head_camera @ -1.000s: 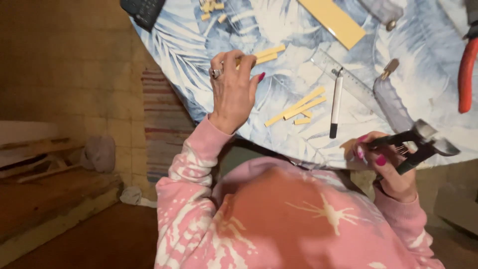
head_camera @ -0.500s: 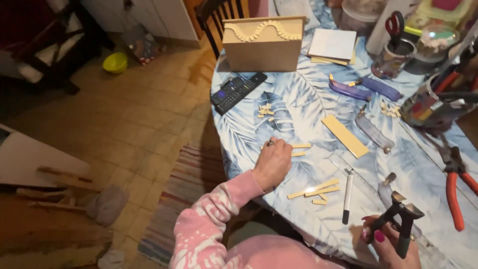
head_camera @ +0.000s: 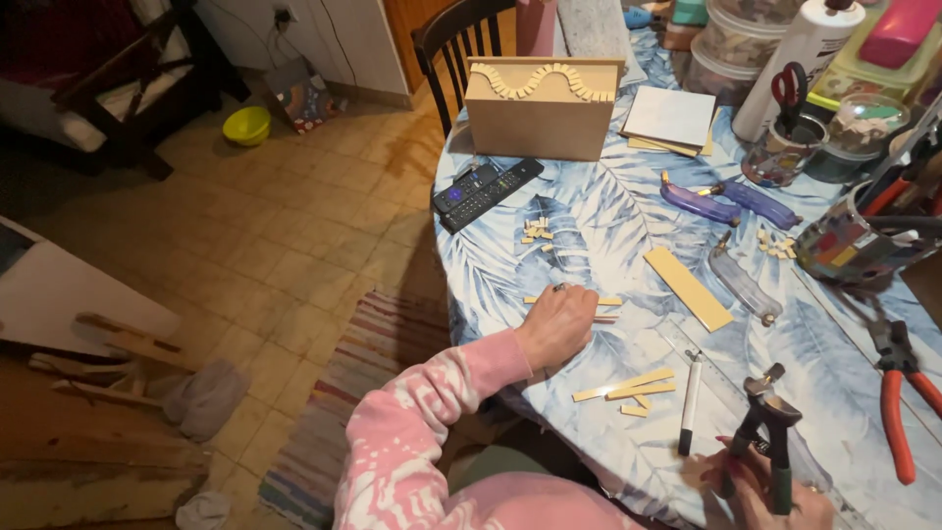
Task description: Cutting and measuring small wooden strips using pliers and a ruler for a craft project.
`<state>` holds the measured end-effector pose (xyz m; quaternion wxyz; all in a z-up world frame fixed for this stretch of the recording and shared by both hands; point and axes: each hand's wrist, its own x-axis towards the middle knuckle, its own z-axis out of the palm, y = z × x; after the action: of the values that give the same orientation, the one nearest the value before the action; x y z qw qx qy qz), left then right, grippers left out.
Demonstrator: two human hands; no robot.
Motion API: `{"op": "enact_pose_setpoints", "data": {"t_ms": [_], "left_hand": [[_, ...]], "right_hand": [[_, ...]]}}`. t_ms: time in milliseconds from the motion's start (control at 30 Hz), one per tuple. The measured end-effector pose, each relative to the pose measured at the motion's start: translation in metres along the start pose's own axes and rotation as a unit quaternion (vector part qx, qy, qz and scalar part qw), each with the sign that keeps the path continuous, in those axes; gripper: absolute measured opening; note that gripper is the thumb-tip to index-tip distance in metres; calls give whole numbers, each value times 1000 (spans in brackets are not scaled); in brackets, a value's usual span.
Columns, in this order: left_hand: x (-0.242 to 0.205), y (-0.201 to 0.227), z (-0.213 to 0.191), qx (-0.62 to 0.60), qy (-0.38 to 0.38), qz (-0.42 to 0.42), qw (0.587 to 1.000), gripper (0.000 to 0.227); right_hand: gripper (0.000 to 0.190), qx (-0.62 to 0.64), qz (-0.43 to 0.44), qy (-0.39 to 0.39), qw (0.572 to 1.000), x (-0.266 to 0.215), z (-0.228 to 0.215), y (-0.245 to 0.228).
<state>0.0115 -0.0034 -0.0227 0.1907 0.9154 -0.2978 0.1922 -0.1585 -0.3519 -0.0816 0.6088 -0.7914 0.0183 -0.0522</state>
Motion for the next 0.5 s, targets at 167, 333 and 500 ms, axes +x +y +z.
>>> {"op": "enact_pose_setpoints", "data": {"t_ms": [167,333,500], "left_hand": [[5,2,-9,-69,2,-10,998,19],[13,-1,-10,-190,-27,-8,981,29],[26,4,9,-511,-197,-34,836,29]], "right_hand": [[33,-54,24,1,998,5,-4,10],[32,-86,37,7,996,3,1,-19],[29,-262,-24,-44,964,1,4,-50]]}}
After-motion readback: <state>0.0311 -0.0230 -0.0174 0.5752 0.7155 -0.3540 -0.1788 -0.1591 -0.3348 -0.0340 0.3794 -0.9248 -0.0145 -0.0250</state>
